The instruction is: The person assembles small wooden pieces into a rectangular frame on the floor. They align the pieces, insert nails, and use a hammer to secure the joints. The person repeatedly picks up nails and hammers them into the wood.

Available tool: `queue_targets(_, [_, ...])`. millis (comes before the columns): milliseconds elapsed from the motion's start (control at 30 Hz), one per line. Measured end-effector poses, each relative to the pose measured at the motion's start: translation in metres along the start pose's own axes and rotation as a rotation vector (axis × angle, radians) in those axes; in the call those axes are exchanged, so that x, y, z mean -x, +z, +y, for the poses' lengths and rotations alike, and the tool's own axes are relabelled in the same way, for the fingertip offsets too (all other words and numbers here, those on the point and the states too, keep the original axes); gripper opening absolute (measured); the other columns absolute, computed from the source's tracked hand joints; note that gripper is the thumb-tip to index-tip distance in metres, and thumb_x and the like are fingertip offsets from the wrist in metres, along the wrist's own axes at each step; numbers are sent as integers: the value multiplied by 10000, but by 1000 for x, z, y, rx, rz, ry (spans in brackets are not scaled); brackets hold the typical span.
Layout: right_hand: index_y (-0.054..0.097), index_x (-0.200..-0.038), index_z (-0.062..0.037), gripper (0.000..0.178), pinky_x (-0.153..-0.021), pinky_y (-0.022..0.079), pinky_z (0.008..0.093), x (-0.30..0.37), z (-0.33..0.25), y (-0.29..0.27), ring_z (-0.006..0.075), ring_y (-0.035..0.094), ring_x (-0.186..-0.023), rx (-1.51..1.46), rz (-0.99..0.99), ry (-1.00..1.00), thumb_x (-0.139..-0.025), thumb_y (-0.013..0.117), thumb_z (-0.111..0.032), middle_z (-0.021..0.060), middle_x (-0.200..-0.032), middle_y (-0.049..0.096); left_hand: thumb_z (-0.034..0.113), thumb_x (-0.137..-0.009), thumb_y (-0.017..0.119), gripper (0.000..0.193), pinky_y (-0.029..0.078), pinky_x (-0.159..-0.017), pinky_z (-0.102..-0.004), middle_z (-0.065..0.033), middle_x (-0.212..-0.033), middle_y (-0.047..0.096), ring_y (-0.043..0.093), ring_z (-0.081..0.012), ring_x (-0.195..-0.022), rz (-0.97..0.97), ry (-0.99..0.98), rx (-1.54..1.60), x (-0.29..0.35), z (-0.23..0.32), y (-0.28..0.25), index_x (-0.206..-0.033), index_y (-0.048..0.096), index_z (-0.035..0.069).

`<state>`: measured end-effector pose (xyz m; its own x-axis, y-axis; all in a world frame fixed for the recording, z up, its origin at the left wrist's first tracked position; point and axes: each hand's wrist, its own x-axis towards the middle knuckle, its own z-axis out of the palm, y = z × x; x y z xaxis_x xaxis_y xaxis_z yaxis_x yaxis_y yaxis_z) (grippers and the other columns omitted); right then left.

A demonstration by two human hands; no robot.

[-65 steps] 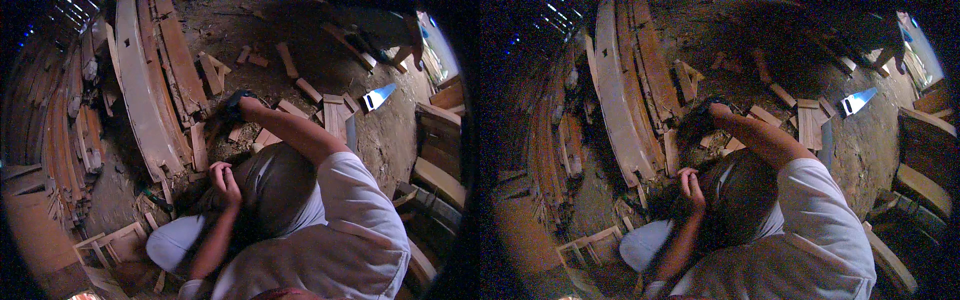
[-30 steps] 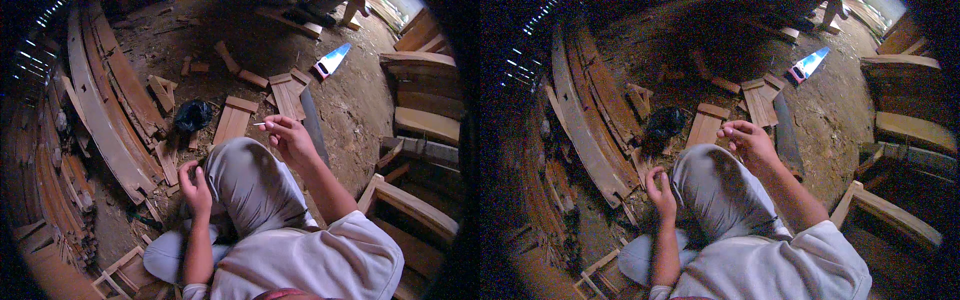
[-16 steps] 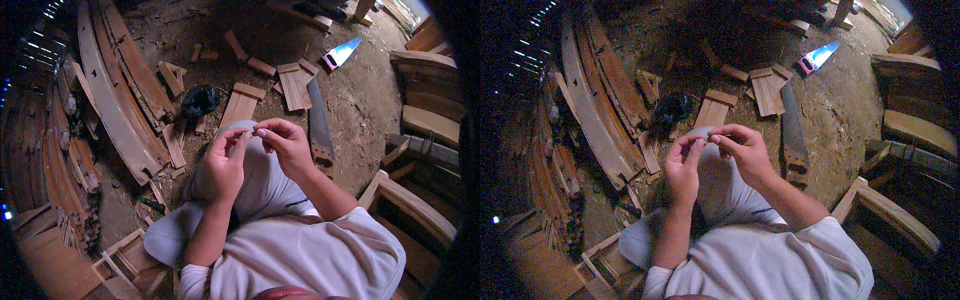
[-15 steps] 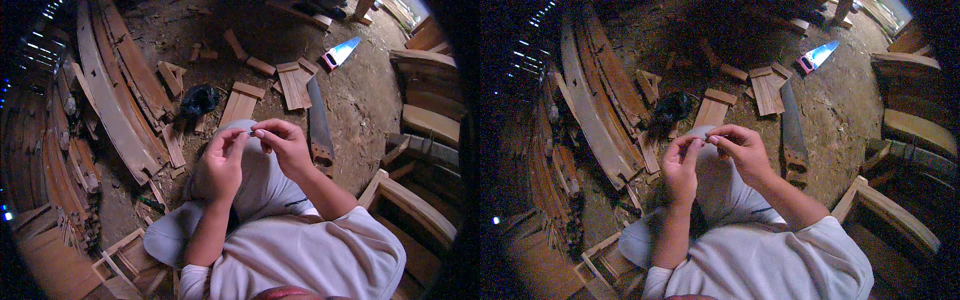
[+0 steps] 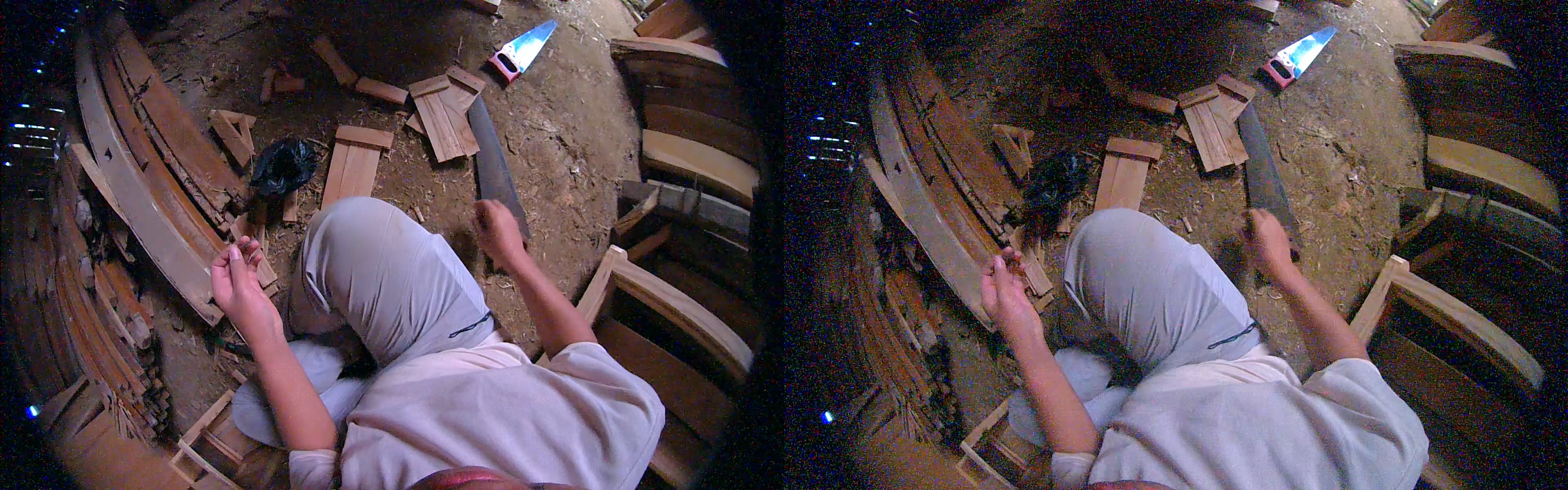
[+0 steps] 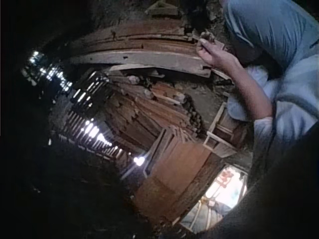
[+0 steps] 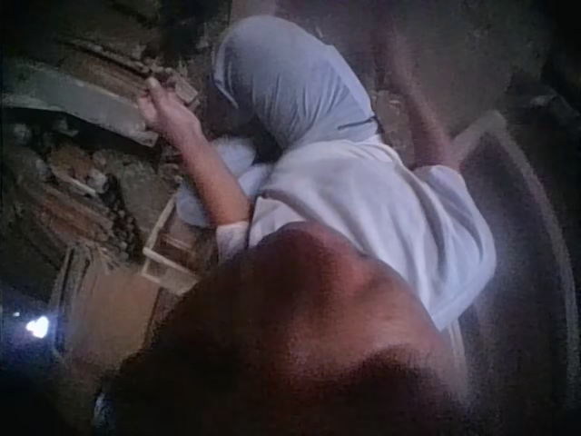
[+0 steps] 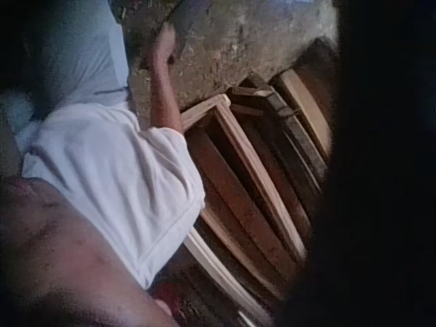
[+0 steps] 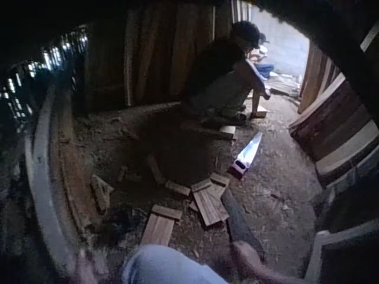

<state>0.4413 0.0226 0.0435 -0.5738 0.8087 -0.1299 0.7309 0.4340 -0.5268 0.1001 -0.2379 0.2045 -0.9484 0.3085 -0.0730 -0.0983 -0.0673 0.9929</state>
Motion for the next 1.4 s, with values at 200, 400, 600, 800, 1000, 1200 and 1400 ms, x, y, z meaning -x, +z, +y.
queue_targets(200, [629,-1174,-9,277,-861,537,447,26,-18,17,393,641,-972,-64,131,-120,-950,679,-163,201,-1058,651,152,-1055,574,140,523,-888,-336,-117,-1090,675,663,-196,-999,106,51,-64,-5,-1,-33,-1115,563,26])
queue_targets(400, [616,-1267,9,321,-957,512,365,5,-103,-33,245,660,-1091,-494,-94,34,-1001,644,-168,145,-1199,678,168,-1041,592,148,519,-909,-341,-105,-1049,664,671,-213,-988,336,92,-395,19,17,-150,-1105,578,34])
queue_targets(600, [501,-1421,15,528,-1120,407,420,-12,-210,-33,347,547,-1305,-475,-184,-304,-997,647,-265,216,-1386,579,191,-982,669,246,492,-976,-347,-114,-1121,657,645,-222,-1043,646,-37,-620,103,14,-377,-1115,613,-7])
queue_targets(800, [534,-1388,13,546,-1084,437,469,-13,-254,-16,429,552,-1258,-53,24,-525,-980,665,-326,256,-1380,562,125,-970,663,175,477,-964,-343,-92,-1001,704,639,-202,-1018,976,20,-857,128,-4,-343,-1062,666,-23])
queue_targets(1000, [527,-1411,23,479,-1119,410,424,-8,-242,-9,361,538,-1316,-337,-35,-541,-1029,604,-256,216,-1408,573,76,-996,628,127,501,-889,-334,-81,-983,703,640,-172,-923,1065,159,-553,131,-34,-372,-1060,661,-28])
queue_targets(1200, [531,-1426,18,499,-1136,387,402,-4,-257,-9,324,526,-1344,-213,11,-495,-1046,583,-302,204,-1429,574,111,-949,680,163,536,-840,-354,-99,-925,721,702,-196,-931,890,-118,-409,117,-27,-353,-998,674,-44])
queue_targets(1400, [550,-1417,13,506,-1121,402,398,-16,-245,-3,328,550,-1314,-155,38,-522,-1034,603,-314,199,-1418,587,276,-873,731,329,556,-780,-425,-225,-930,750,726,-294,-831,137,-575,-991,9,-50,-361,-951,752,-43])
